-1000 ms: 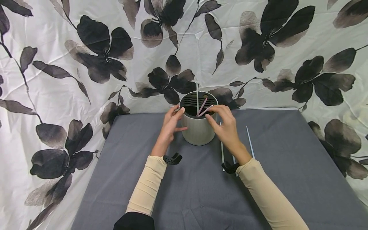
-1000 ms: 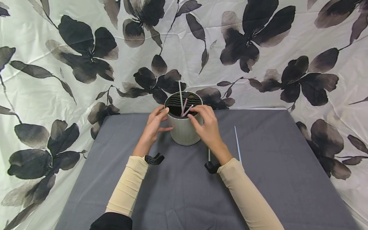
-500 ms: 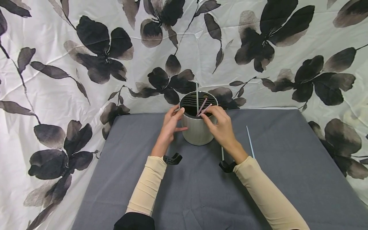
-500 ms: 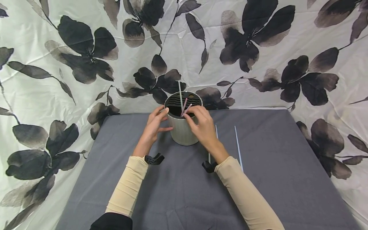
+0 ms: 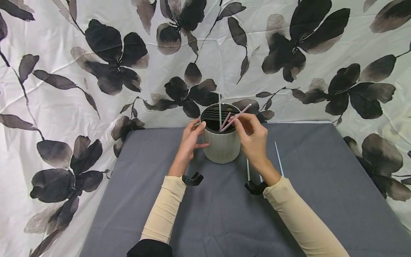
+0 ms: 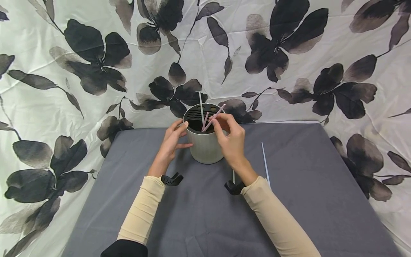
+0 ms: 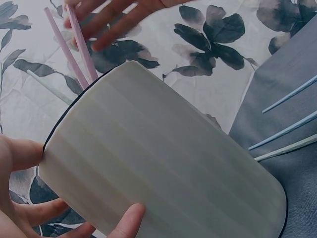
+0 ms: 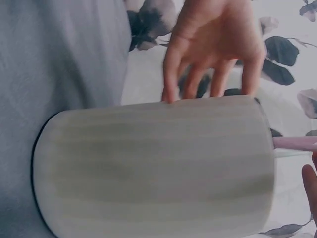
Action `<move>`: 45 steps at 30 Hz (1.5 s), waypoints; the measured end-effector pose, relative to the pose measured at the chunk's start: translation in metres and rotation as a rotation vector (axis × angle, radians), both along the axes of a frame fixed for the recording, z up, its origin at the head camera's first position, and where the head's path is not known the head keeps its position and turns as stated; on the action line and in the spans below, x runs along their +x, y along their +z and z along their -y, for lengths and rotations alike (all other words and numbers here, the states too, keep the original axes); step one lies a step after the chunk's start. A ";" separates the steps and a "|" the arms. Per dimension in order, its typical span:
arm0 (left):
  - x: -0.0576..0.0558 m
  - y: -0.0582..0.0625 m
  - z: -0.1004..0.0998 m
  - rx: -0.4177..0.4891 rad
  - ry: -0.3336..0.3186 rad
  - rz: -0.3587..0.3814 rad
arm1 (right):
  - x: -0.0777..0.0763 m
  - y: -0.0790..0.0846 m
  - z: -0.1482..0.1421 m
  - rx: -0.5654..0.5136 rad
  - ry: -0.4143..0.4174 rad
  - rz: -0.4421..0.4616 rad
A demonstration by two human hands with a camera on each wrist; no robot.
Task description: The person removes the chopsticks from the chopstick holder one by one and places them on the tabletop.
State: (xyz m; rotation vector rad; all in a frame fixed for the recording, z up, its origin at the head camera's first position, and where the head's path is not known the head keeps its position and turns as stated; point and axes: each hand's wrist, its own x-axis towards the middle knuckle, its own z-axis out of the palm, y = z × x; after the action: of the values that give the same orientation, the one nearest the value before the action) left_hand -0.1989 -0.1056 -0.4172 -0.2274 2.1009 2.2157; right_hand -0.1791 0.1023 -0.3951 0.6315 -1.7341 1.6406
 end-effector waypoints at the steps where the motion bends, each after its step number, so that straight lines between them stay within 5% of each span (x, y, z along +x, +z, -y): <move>1: 0.000 0.000 0.000 -0.002 -0.001 0.000 | 0.001 0.003 0.000 -0.034 0.016 0.001; 8: 0.001 -0.002 0.000 0.009 -0.004 0.001 | 0.007 0.019 -0.003 -0.200 0.063 -0.003; 29: 0.001 -0.001 0.000 -0.001 0.000 0.004 | 0.017 0.062 -0.029 -0.531 -0.075 -0.100; 37: -0.001 0.000 0.000 0.007 -0.004 0.004 | 0.016 0.051 -0.046 -0.549 -0.036 -0.009; 45: 0.000 0.000 0.000 0.022 0.001 -0.004 | 0.016 0.030 -0.071 -0.540 0.020 0.210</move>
State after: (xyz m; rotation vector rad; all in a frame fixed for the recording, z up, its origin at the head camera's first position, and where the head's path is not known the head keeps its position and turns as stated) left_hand -0.1991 -0.1053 -0.4171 -0.2233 2.0772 2.2406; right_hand -0.1631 0.1731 -0.3653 0.2260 -1.3241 2.1327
